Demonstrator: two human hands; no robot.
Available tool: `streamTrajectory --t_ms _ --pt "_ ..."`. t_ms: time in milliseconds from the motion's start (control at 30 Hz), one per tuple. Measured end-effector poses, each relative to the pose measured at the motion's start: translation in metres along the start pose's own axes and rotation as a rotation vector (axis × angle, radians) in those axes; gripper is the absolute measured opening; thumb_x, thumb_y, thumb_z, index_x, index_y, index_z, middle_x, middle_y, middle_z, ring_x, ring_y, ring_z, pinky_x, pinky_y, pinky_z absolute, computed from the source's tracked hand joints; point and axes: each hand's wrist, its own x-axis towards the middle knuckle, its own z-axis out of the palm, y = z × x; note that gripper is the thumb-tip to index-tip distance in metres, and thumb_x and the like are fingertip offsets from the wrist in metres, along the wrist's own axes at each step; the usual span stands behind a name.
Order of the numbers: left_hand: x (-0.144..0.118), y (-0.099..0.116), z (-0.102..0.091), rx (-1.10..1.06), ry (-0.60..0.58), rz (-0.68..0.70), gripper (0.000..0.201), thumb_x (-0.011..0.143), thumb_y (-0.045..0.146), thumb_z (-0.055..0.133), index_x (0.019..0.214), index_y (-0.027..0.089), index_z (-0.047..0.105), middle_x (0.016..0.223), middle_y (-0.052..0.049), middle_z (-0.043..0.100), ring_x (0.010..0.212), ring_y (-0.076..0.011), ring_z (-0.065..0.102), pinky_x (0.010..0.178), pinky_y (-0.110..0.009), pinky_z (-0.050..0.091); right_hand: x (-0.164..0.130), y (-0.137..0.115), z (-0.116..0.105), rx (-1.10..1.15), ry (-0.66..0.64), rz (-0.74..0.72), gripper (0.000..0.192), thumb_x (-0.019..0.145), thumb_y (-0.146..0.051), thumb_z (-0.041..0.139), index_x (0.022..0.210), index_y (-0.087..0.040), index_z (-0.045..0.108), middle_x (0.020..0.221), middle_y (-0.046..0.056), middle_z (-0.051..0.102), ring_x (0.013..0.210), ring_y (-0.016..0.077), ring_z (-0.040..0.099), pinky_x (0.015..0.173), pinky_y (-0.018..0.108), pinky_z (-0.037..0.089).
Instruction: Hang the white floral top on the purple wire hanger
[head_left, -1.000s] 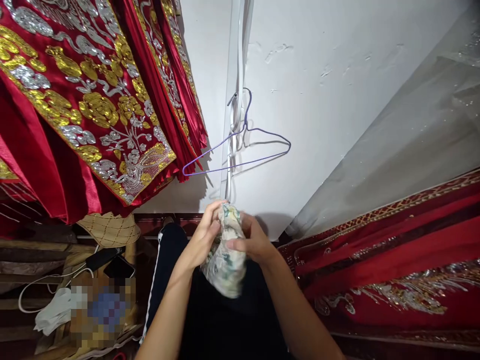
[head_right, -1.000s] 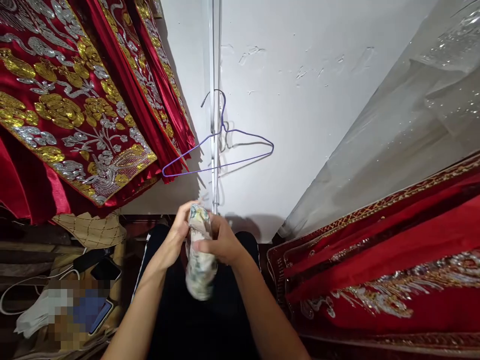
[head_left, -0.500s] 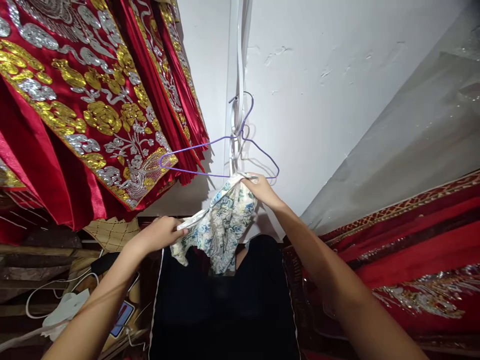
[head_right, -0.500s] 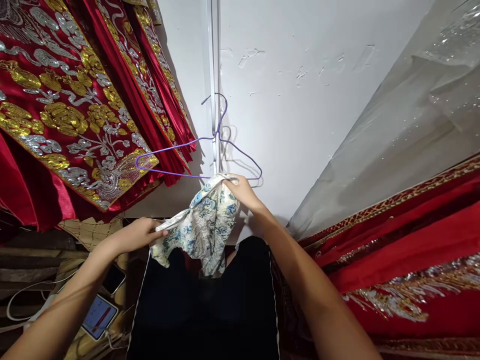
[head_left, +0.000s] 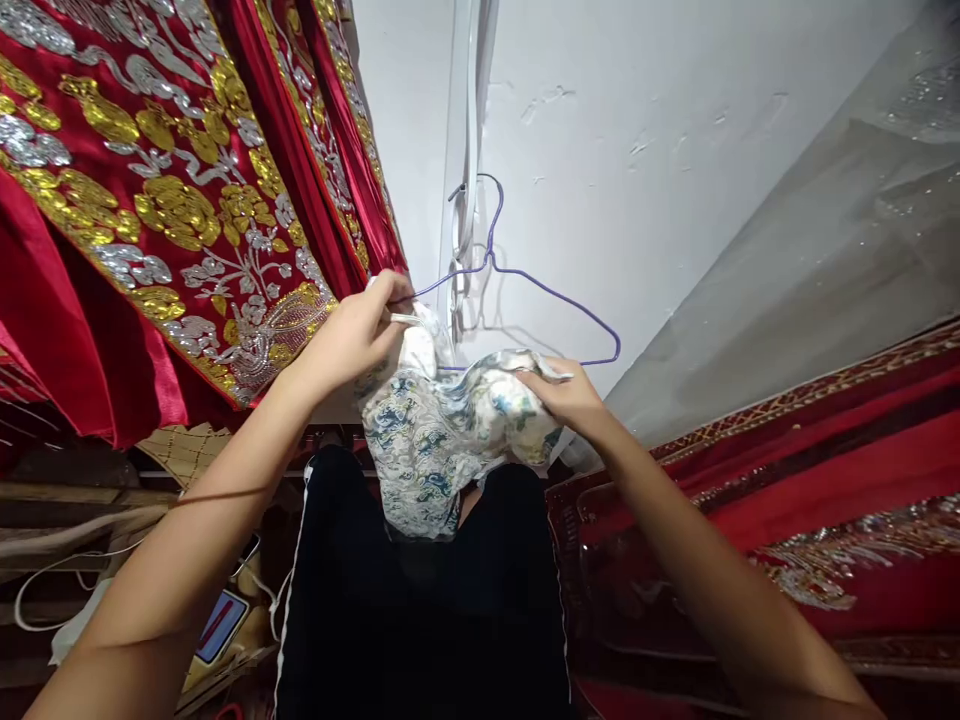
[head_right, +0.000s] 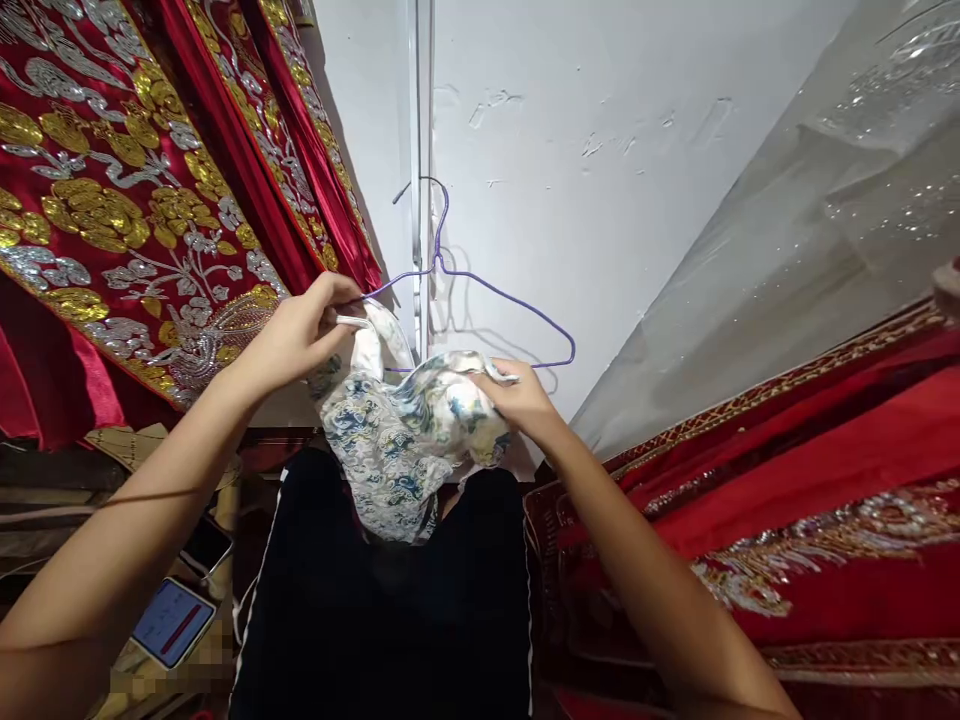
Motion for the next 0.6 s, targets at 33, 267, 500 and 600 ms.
streamTrajectory --t_ms 33,267,500,600 --pt "0.006 -0.002 0.003 -0.045 -0.012 0.015 0.035 0.089 0.016 0.053 0.123 0.018 0.061 0.111 -0.009 0.07 0.097 -0.0215 0.064 0.089 -0.032 0.046 -0.004 -0.003 -0.001 -0.022 -0.009 -0.041 0.021 0.084 -0.037 0.068 0.085 -0.018 0.076 0.084 0.005 0.073 0.083 0.0237 0.068 0.07 0.032 0.051" --pt "0.015 -0.029 0.005 -0.044 -0.04 -0.027 0.034 0.089 0.022 0.054 0.12 0.018 0.069 0.118 -0.01 0.073 0.109 -0.0266 0.066 0.1 -0.039 0.048 -0.023 -0.011 -0.042 -0.123 0.552 -0.162 0.082 0.064 -0.025 0.084 0.138 -0.023 0.05 0.084 0.004 0.071 0.073 0.0229 0.066 0.071 0.036 0.051" --pt "0.019 -0.034 -0.007 -0.005 0.015 0.031 0.026 0.092 0.029 0.053 0.107 0.017 0.072 0.112 -0.011 0.068 0.106 -0.0247 0.062 0.097 -0.038 0.047 -0.021 -0.033 -0.078 -0.142 0.255 -0.162 0.021 0.067 -0.035 0.083 0.077 -0.022 0.069 0.064 0.002 0.063 0.061 0.0187 0.059 0.055 0.031 0.043" --pt "0.019 -0.042 -0.008 -0.006 0.121 -0.076 0.027 0.093 0.039 0.055 0.099 0.017 0.069 0.107 -0.01 0.066 0.1 -0.0235 0.061 0.09 -0.035 0.047 -0.007 -0.048 -0.076 0.023 0.093 -0.093 0.031 0.071 -0.048 0.076 0.061 -0.021 0.065 0.061 0.003 0.063 0.057 0.0189 0.059 0.052 0.032 0.048"
